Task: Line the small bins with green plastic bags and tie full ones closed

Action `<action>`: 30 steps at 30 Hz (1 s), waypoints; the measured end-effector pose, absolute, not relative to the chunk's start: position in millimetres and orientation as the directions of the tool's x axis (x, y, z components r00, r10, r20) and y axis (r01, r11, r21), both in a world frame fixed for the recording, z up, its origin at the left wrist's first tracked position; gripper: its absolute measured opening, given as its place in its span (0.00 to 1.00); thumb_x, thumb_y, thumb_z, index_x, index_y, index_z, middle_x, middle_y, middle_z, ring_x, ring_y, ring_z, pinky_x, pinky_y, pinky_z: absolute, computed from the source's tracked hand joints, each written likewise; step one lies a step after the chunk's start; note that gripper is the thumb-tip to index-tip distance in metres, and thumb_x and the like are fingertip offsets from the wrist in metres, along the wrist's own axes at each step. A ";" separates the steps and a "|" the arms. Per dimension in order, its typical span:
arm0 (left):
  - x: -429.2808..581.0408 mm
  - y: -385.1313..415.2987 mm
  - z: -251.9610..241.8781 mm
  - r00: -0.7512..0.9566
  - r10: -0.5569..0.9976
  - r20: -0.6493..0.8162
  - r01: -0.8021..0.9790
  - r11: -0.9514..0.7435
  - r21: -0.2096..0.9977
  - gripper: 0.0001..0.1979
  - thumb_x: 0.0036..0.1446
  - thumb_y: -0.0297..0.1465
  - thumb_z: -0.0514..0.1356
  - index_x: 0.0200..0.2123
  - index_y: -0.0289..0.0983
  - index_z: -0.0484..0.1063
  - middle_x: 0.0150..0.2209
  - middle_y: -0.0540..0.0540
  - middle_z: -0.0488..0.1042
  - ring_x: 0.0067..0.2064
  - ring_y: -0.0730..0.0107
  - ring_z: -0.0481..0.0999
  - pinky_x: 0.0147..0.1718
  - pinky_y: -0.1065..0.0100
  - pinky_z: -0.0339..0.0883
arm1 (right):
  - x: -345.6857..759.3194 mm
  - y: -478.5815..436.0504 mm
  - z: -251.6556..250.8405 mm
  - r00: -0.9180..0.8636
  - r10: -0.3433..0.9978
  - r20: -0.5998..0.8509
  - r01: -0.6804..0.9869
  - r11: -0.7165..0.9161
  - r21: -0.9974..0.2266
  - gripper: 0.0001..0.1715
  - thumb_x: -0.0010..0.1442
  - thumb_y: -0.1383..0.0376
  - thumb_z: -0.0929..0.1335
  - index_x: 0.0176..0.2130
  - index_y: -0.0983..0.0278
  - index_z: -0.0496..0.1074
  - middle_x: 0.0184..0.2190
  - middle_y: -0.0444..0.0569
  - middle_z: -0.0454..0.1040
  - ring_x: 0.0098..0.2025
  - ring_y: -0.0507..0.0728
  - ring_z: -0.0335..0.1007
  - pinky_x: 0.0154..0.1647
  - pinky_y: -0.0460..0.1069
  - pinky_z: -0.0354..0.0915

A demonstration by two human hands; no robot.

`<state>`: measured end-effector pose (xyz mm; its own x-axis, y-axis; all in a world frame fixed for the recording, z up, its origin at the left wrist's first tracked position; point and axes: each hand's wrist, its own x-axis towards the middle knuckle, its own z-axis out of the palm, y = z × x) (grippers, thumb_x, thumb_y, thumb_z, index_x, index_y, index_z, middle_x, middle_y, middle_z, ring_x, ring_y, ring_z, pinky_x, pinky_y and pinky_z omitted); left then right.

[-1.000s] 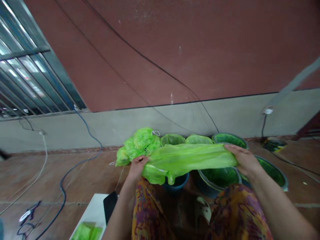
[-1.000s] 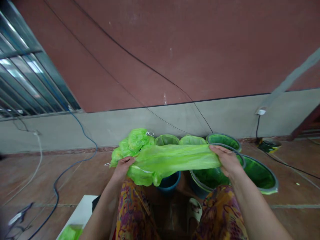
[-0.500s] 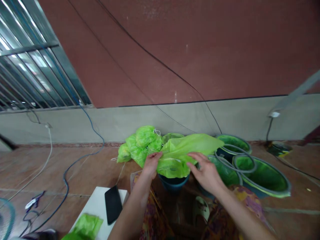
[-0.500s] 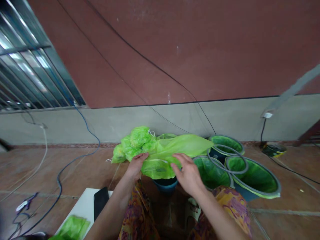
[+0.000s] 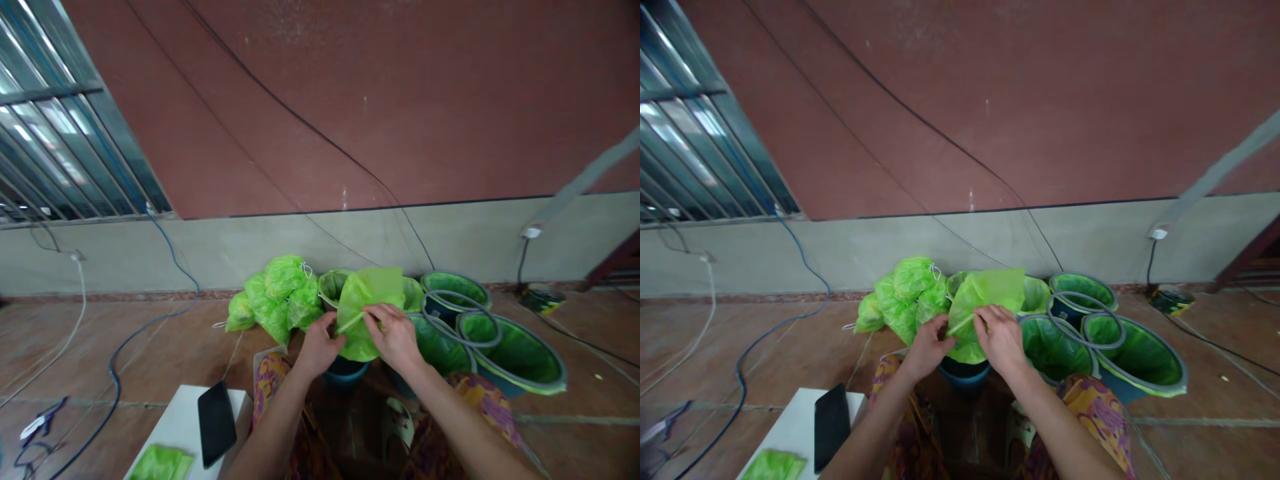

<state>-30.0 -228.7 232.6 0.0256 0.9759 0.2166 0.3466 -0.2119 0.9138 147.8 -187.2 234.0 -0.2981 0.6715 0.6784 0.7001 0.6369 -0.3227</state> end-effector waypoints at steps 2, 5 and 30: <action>-31.8 -226.5 227.0 -0.074 0.964 0.255 0.549 -0.174 0.817 0.19 0.46 0.21 0.56 0.44 0.36 0.73 0.39 0.46 0.77 0.39 0.67 0.75 0.43 0.67 0.67 | 155.2 -188.3 239.2 -0.299 0.633 0.714 0.709 0.648 -0.278 0.09 0.62 0.64 0.64 0.36 0.62 0.74 0.31 0.47 0.75 0.36 0.55 0.69 0.43 0.49 0.63; -37.7 -222.9 222.8 -0.202 0.925 0.322 0.738 -0.072 0.671 0.24 0.44 0.19 0.55 0.47 0.35 0.72 0.44 0.43 0.76 0.43 0.63 0.75 0.46 0.65 0.67 | 168.0 -190.3 248.2 -0.273 0.590 0.759 0.740 0.633 -0.226 0.09 0.62 0.64 0.64 0.36 0.63 0.74 0.30 0.47 0.75 0.35 0.54 0.69 0.42 0.49 0.63; -80.9 -217.8 217.4 -0.577 0.738 0.350 0.569 0.056 0.821 0.19 0.49 0.27 0.54 0.44 0.35 0.75 0.38 0.44 0.80 0.39 0.61 0.78 0.42 0.64 0.69 | 217.2 -201.5 204.0 -0.090 0.688 0.720 0.937 0.303 -0.172 0.29 0.56 0.62 0.64 0.57 0.66 0.63 0.53 0.61 0.65 0.52 0.67 0.61 0.49 0.61 0.62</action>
<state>-80.9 -217.8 217.4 -0.5768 0.7383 0.3496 0.5686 0.0556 0.8207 217.2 -201.5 204.0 -0.0903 0.6881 0.7200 0.9375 0.3027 -0.1718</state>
